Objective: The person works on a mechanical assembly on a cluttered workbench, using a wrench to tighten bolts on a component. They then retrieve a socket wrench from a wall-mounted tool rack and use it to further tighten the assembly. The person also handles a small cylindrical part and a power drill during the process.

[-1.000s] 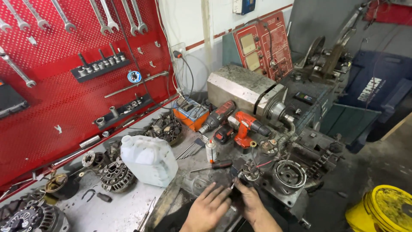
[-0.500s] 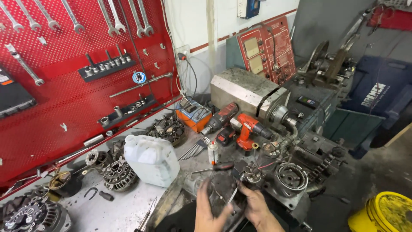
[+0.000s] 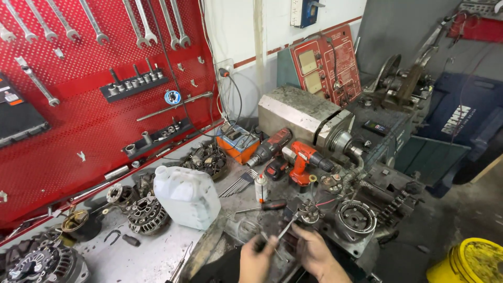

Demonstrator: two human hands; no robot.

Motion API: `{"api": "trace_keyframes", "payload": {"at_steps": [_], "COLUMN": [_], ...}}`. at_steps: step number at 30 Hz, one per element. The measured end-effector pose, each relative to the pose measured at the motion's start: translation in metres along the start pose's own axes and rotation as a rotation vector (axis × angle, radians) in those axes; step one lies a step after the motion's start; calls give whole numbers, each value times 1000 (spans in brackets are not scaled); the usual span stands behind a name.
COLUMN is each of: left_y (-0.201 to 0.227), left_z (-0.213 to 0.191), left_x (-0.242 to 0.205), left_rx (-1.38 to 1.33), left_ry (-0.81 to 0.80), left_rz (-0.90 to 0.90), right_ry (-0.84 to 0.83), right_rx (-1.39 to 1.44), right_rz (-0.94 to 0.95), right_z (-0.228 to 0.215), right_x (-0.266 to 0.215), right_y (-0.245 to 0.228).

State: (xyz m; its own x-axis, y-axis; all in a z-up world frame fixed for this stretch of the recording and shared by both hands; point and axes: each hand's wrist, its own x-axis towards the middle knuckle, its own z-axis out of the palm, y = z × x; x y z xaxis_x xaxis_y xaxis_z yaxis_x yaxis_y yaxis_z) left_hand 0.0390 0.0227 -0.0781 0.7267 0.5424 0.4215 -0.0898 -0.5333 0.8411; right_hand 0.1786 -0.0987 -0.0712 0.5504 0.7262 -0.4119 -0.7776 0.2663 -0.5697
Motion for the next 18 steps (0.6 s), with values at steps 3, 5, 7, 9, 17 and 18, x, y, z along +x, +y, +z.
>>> {"api": "trace_keyframes", "payload": {"at_steps": [3, 5, 7, 9, 17, 18], "left_y": [3, 8, 8, 11, -17, -16], "left_z": [-2, -7, -7, -15, 23, 28], "left_x": [3, 9, 7, 16, 69, 75], "left_rx": [-656, -871, -610, -437, -299, -372], "left_ry": [34, -42, -16, 104, -5, -114], "left_rz": [-818, -1060, -1063, -762, -391, -462], "right_ry": [-28, -26, 3, -2, -12, -9], "right_rx": [-43, -69, -24, -8, -25, -29], "right_rz": [-58, -108, -85, -83, -65, -68], "right_z": [-4, -6, -10, -23, -39, -39], "right_x": [-3, 1, 4, 10, 19, 18], "right_y": [8, 10, 12, 17, 16, 15]}}
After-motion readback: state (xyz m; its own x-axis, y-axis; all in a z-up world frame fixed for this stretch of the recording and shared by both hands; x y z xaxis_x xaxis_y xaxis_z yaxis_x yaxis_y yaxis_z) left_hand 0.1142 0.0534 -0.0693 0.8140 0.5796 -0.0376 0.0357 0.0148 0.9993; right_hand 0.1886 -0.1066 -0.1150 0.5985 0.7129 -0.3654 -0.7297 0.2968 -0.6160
